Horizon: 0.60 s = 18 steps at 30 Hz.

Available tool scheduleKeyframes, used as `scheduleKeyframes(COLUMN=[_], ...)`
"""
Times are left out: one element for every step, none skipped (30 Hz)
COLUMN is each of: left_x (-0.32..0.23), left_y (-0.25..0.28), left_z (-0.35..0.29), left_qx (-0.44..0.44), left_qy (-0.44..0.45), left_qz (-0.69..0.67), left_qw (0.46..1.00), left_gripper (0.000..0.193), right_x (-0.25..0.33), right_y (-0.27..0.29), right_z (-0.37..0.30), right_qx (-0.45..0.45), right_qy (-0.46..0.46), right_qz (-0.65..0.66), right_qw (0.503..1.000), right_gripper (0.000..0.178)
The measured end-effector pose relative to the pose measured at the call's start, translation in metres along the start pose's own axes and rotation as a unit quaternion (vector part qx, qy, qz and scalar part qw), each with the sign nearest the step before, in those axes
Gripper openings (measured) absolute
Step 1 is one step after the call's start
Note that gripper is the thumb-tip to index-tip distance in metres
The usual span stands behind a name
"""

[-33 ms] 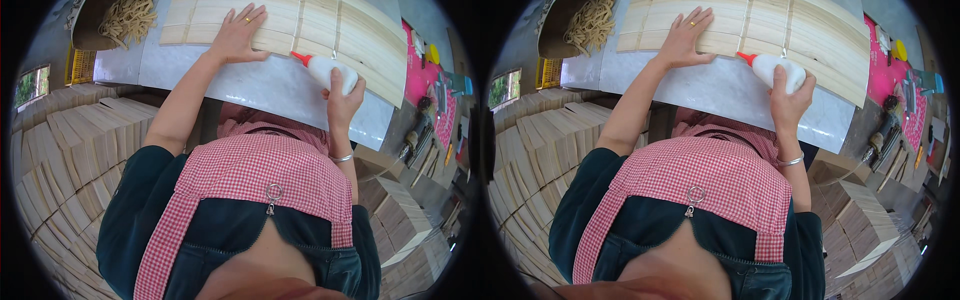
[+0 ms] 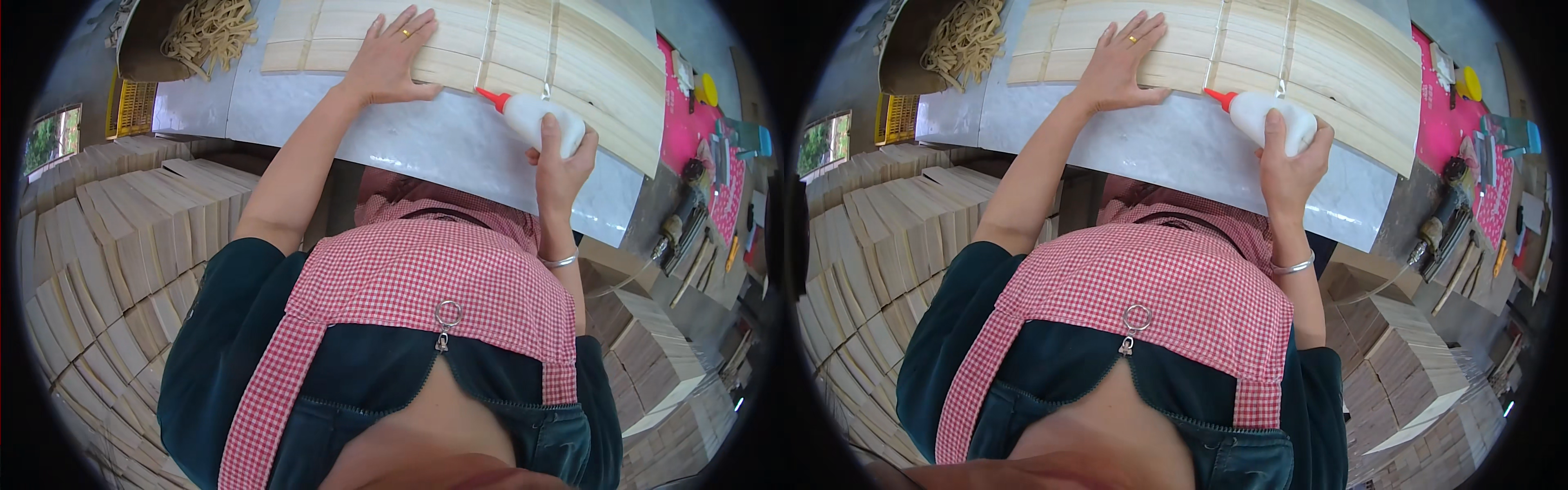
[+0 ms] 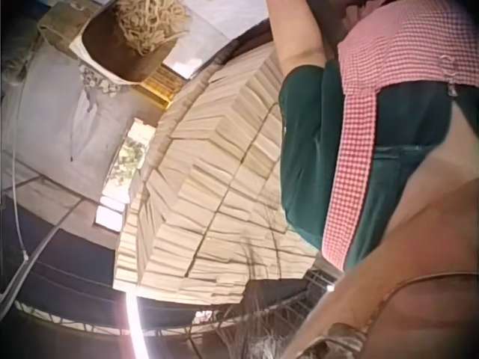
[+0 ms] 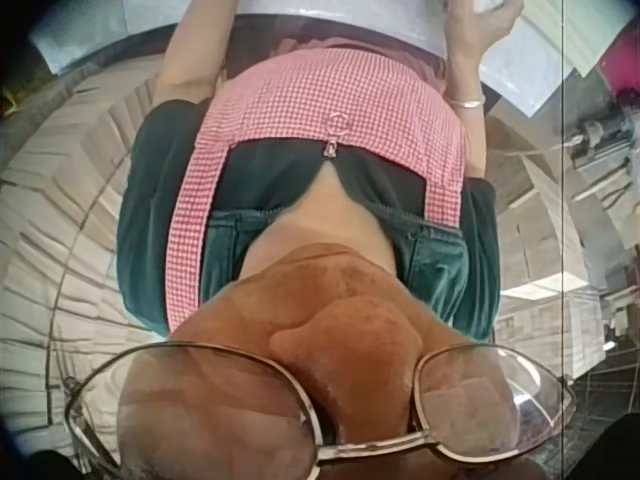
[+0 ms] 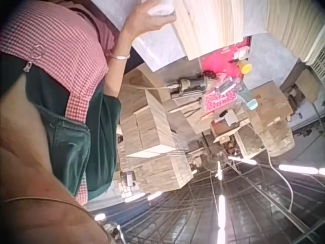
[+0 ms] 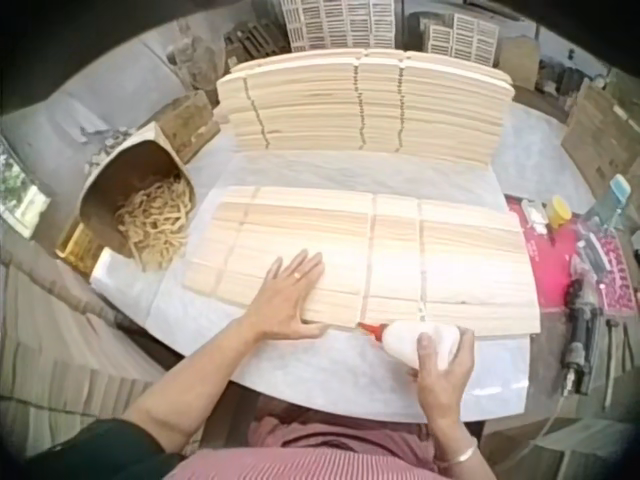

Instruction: Assembling wooden box frames using wooden planks, glue, and a staple gun.

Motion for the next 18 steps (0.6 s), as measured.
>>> scheduleKeyframes(left_x=[0.002, 0.006, 0.008, 0.006, 0.009, 0.006, 0.008, 0.008, 0.007, 0.004, -0.002, -0.009, -0.011, -0.01, -0.01, -0.007, -0.003, 0.001], left_y=[0.001, 0.003, 0.005, 0.004, 0.004, 0.003, 0.005, 0.008, 0.011, 0.018, 0.023, 0.028, 0.032, 0.034, 0.034, 0.033, 0.031, 0.03], left_z=[-0.001, -0.001, -0.002, -0.004, -0.003, -0.005, -0.008, -0.013, -0.022, -0.029, -0.034, -0.041, -0.05, -0.056, -0.059, -0.06, -0.063, -0.065], left_qx=[0.001, -0.001, -0.003, -0.006, 0.001, 0.006, -0.005, -0.016, -0.026, -0.038, -0.048, -0.055, -0.054, -0.051, -0.055, -0.059, -0.062, -0.064], left_qy=[0.0, 0.001, 0.005, 0.01, 0.007, 0.006, 0.018, 0.027, 0.036, 0.053, 0.065, 0.065, 0.086, 0.108, 0.111, 0.127, 0.146, 0.162], left_qz=[0.005, 0.016, 0.029, 0.043, 0.031, 0.018, 0.03, 0.015, 0.0, -0.007, -0.017, -0.011, -0.02, -0.031, -0.027, -0.041, -0.054, -0.069], left_qw=[1.0, 1.0, 1.0, 0.999, 0.999, 1.0, 0.999, 0.999, 0.999, 0.998, 0.997, 0.996, 0.995, 0.992, 0.992, 0.989, 0.986, 0.982], left_gripper=[0.095, 0.095, 0.096, 0.096, 0.097, 0.098, 0.098, 0.095, 0.092, 0.086, 0.08, 0.08, 0.074, 0.068, 0.068, 0.067, 0.066, 0.065], right_x=[-0.001, -0.001, -0.001, 0.002, 0.012, 0.024, 0.036, 0.047, 0.057, 0.067, 0.075, 0.081, 0.087, 0.094, 0.104, 0.112, 0.116, 0.118], right_y=[0.004, 0.004, 0.001, -0.007, -0.023, -0.036, -0.047, -0.061, -0.075, -0.096, -0.121, -0.146, -0.174, -0.201, -0.224, -0.245, -0.267, -0.284], right_z=[-0.001, 0.002, 0.006, 0.009, 0.015, 0.022, 0.028, 0.034, 0.039, 0.048, 0.061, 0.072, 0.082, 0.09, 0.095, 0.101, 0.107, 0.113], right_qx=[0.009, 0.022, 0.036, 0.053, 0.067, 0.075, 0.082, 0.09, 0.099, 0.113, 0.122, 0.124, 0.134, 0.144, 0.141, 0.137, 0.143, 0.128], right_qy=[-0.013, -0.021, -0.029, -0.036, -0.022, -0.01, 0.001, 0.012, 0.02, 0.036, 0.051, 0.058, 0.061, 0.061, 0.049, 0.036, 0.037, 0.039], right_qz=[0.006, 0.018, 0.029, 0.041, 0.051, 0.075, 0.098, 0.122, 0.146, 0.164, 0.179, 0.183, 0.207, 0.229, 0.236, 0.242, 0.244, 0.228], right_qw=[1.0, 0.999, 0.998, 0.997, 0.996, 0.994, 0.992, 0.988, 0.984, 0.979, 0.975, 0.973, 0.967, 0.961, 0.96, 0.96, 0.958, 0.964], right_gripper=[0.05, 0.05, 0.051, 0.051, 0.051, 0.051, 0.052, 0.052, 0.053, 0.054, 0.056, 0.056, 0.057, 0.059, 0.057, 0.054, 0.054, 0.057])
Point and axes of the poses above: each hand's wrist, its own z-axis towards the middle knuckle, its own y-axis out of the back of the hand, x = y × z, the point moved 10 cm from there along z, towards the middle knuckle, and after that the axes turned 4 degrees about -x, right-handed, at the moved point
